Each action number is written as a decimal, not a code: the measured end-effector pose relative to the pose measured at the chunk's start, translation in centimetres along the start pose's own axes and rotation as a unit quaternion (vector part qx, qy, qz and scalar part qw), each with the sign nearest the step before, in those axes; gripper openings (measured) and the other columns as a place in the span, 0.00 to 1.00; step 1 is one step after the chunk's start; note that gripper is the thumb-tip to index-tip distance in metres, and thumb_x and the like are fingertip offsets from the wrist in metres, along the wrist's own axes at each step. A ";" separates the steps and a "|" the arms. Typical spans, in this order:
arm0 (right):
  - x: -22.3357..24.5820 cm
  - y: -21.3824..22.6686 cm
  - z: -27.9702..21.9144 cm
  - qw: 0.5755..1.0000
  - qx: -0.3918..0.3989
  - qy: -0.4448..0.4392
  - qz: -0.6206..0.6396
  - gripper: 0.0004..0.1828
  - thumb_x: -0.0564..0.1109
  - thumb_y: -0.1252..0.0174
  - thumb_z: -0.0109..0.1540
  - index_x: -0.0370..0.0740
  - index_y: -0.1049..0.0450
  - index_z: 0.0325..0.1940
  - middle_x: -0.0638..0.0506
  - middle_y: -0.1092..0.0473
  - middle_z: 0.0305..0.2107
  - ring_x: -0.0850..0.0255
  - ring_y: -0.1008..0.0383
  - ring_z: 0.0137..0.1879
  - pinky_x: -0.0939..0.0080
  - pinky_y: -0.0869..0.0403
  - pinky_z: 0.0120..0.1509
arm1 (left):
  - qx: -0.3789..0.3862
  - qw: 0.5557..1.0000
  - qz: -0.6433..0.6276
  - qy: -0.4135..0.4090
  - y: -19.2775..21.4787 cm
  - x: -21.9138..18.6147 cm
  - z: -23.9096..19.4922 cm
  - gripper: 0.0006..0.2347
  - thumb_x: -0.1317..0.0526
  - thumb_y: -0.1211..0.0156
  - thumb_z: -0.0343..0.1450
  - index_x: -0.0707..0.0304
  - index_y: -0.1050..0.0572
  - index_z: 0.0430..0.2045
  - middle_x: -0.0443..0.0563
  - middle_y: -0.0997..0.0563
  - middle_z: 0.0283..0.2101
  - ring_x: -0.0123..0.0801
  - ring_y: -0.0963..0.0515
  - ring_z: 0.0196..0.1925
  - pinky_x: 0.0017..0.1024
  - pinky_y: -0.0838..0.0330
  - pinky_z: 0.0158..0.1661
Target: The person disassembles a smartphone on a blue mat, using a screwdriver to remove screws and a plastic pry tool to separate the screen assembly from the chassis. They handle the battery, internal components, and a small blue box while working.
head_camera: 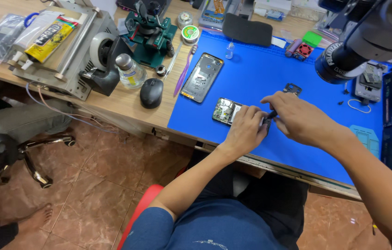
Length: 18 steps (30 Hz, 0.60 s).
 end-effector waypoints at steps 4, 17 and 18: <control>-2.1 -1.7 0.6 0.994 0.013 -0.063 -0.087 0.28 0.61 0.56 0.73 0.43 0.37 0.72 0.51 0.27 0.42 0.58 0.19 0.50 0.61 0.17 0.49 | -0.015 1.000 0.017 -0.006 -0.2 0.2 -0.4 0.12 0.63 0.38 0.68 0.62 0.26 0.44 0.51 0.32 0.39 0.40 0.30 0.42 0.37 0.33 0.43; -2.8 -2.7 0.1 0.998 -0.018 -0.067 -0.001 0.27 0.57 0.49 0.68 0.54 0.36 0.71 0.53 0.26 0.53 0.49 0.22 0.56 0.44 0.20 0.47 | -0.023 0.999 -0.046 0.014 1.9 -0.6 -0.1 0.08 0.66 0.40 0.73 0.74 0.24 0.42 0.62 0.24 0.43 0.55 0.28 0.45 0.48 0.31 0.50; -3.3 -2.6 0.1 0.995 -0.035 -0.087 -0.042 0.25 0.60 0.53 0.71 0.54 0.34 0.70 0.53 0.21 0.51 0.46 0.17 0.49 0.44 0.19 0.39 | -0.019 0.999 -0.042 0.010 1.6 -0.7 -0.2 0.09 0.65 0.40 0.73 0.74 0.24 0.43 0.62 0.25 0.43 0.54 0.29 0.45 0.47 0.32 0.50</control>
Point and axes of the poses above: each hand's wrist, its own z-axis towards the middle knuckle, its own y-axis out of the back of the hand, x = y × z, the point moved 9 cm from there along z, towards the middle knuckle
